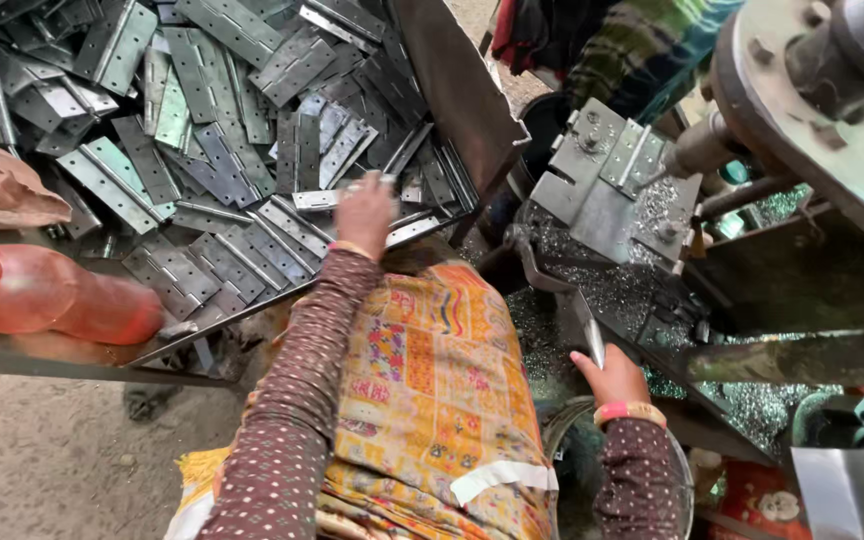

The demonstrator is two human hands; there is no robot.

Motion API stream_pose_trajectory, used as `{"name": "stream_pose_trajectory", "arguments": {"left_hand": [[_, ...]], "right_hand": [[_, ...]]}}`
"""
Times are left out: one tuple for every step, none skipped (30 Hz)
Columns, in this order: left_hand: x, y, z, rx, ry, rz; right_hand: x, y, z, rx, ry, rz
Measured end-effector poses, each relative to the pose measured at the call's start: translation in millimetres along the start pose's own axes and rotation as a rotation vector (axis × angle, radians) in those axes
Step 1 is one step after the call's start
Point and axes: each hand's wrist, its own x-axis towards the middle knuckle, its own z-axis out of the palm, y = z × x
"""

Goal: The person operates a manual metal press machine, repeatedly placing metal plates into the die and pulling a lever to activate the press. They then remove the processed plates and place them into a metal bin.

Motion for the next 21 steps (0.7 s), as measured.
{"name": "stream_pose_trajectory", "arguments": {"left_hand": [[-6,-27,7,0.104,0.164,0.038],[-11,-51,12,0.209,0.328,0.076],[-14,-72,16,0.157,0.187,0.067],[-14,-82,20,0.106,0.046,0.058],[-14,-86,22,0.053,-0.049,0.028],[-15,-93,19,0.0,-0.145,-0.001],[-16,-97,16,-0.051,-0.242,-0.029],[-18,-94,15,-0.07,-0.242,-0.036],[-22,-93,15,-0.089,-0.242,-0.047],[-27,-92,16,-0.107,-0.243,-0.057],[-30,-89,19,-0.055,-0.178,-0.035],[-36,-83,24,-0.003,-0.113,-0.014],[-47,-79,29,0.047,-0.056,0.003],[-57,-78,34,0.03,0.023,0.007],[-61,-79,37,0.016,0.111,0.014],[-62,-80,40,0.002,0.199,0.022],[-64,-81,41,-0.008,0.139,-0.006],[-64,-81,38,-0.017,0.08,-0.032],[-54,-77,34,-0.029,0.027,-0.047],[-49,-69,22,-0.081,0.018,-0.063],[-46,-57,7,-0.142,0.005,-0.064]], "right_hand": [[0,-3,-1,-0.018,0.001,0.01],[0,-5,-1,-0.037,0.002,0.019],[-2,-5,-2,-0.055,0.005,0.035],[-1,-5,-2,-0.052,-0.004,0.049],[-3,-4,-1,-0.045,-0.013,0.067],[-3,-3,-1,-0.039,-0.021,0.085],[-2,-1,0,-0.034,-0.007,0.071],[0,0,2,-0.029,0.007,0.056],[0,1,4,-0.024,0.021,0.039],[-2,4,5,-0.035,0.014,0.039],[0,4,5,-0.042,0.015,0.034],[1,5,5,-0.048,0.016,0.029],[-1,7,5,-0.047,0.019,0.031],[-2,8,6,-0.045,0.021,0.033],[0,6,6,-0.037,0.03,0.032],[3,4,7,-0.039,0.041,0.026],[3,5,8,-0.04,0.05,0.025],[2,8,10,-0.041,0.059,0.025],[2,9,13,-0.03,0.062,0.005],[6,8,16,-0.019,0.064,-0.016],[6,13,17,-0.007,0.074,-0.021]]}}
